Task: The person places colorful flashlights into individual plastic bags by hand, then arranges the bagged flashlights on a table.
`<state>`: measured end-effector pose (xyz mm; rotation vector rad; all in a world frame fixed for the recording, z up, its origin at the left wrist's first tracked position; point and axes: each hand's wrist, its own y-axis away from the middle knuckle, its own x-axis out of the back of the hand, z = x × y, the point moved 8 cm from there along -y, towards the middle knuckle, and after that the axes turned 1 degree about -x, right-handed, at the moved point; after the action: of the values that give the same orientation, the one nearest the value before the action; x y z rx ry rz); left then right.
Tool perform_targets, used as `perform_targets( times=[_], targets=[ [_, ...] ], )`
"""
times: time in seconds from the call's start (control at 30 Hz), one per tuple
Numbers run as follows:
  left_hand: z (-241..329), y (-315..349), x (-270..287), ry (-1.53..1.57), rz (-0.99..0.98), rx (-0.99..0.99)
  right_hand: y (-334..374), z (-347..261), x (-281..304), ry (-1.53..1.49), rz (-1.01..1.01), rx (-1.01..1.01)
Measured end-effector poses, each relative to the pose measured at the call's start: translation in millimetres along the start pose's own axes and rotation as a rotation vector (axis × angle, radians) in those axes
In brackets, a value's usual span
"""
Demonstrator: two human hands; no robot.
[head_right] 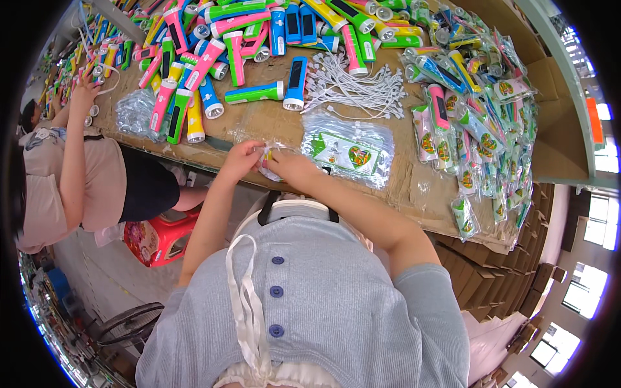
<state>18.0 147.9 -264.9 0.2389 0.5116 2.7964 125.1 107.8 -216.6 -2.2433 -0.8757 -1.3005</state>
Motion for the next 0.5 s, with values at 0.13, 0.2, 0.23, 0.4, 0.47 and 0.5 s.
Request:
perform_targets(
  times=[0.13, 0.2, 0.23, 0.4, 0.47, 0.5],
  targets=[
    [13, 3, 2, -0.156, -0.18, -0.032, 3, 33, -5, -0.255, -0.034, -0.238],
    [9, 6, 8, -0.152, -0.179, -0.004, 10, 22, 1, -0.407, -0.046, -0.113],
    [4, 9, 14, -0.13, -0.151, 0.003, 13, 10, 8, -0.381, -0.101, -0.066],
    [-21, 18, 19, -0.173, -0.1, -0.016, 32, 17, 6, -0.73, -0.219, -0.265],
    [-9, 24, 15, -0.172, -0.076, -0.146, 35, 20, 10, -0.697, -0.242, -0.242],
    [-14, 27, 14, -0.197, -0.093, -0.067, 36, 20, 8, -0.683, -0.312, -0.195]
  ],
)
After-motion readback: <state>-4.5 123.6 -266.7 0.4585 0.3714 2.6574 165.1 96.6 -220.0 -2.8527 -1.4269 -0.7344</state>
